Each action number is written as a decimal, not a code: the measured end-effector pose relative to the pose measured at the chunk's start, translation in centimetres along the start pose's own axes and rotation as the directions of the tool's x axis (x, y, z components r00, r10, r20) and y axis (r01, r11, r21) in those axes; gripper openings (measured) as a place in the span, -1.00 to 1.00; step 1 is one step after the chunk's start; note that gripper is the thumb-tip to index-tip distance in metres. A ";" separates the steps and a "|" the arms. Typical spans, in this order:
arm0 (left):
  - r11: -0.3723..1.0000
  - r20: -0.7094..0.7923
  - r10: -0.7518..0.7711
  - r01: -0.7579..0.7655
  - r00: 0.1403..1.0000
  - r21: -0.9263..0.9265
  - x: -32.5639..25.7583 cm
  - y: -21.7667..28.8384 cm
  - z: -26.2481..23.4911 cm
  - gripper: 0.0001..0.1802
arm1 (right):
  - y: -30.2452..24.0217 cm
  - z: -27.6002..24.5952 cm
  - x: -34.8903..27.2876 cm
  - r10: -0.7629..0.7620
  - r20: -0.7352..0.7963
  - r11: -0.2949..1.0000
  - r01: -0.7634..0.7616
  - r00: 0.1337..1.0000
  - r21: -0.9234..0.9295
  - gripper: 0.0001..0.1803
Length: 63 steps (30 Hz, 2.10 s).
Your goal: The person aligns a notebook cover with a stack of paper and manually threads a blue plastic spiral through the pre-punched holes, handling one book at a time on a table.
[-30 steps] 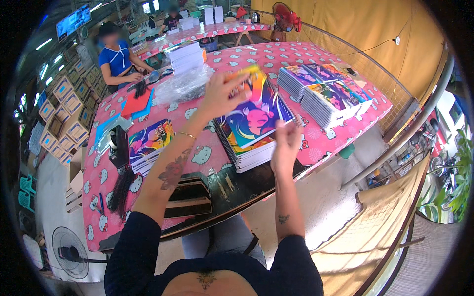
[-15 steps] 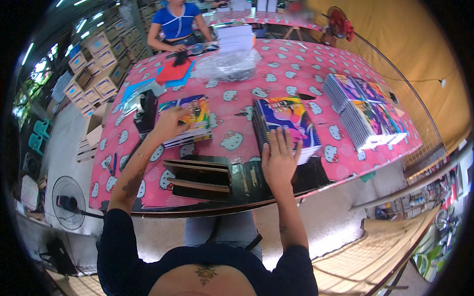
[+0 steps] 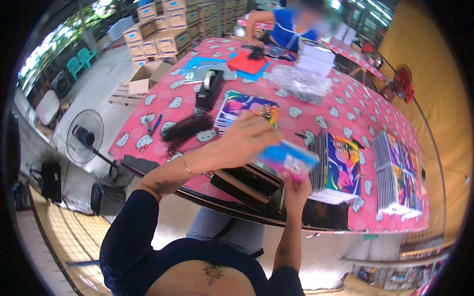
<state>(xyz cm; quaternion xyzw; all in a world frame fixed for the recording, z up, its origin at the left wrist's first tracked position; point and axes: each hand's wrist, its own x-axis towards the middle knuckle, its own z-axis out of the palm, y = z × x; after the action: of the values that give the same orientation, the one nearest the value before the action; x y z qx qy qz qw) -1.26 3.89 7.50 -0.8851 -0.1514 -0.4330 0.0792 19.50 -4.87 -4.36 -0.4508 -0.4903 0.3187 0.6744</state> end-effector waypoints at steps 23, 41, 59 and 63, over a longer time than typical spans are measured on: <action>0.977 0.246 0.201 -0.213 0.948 0.022 1.9 1.8 -2.1 -0.71 | 2.4 0.4 -3.0 0.019 -0.016 0.998 -0.018 1.000 0.062 -0.72; 0.695 -0.284 -0.716 0.610 0.638 -0.380 -11.3 2.6 2.3 -0.51 | 3.7 1.8 -3.5 -0.028 0.072 0.999 0.026 0.997 0.025 -0.27; 0.618 0.002 -0.607 0.470 0.795 0.630 -21.4 -9.7 1.9 -0.72 | 4.6 -1.5 -1.8 -0.019 0.081 0.987 0.031 0.997 -0.156 -0.44; 0.530 0.054 -0.735 0.523 0.676 0.667 -24.8 -10.1 2.9 -0.74 | 4.4 -0.9 -1.5 -0.026 0.093 0.986 0.041 0.995 -0.159 -0.42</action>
<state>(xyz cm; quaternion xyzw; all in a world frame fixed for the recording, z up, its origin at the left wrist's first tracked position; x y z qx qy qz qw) -16.88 9.27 -13.73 -0.7516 -0.6049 -0.2050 0.1649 19.95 -4.73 -9.03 -0.4805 -0.5519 0.2869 0.6182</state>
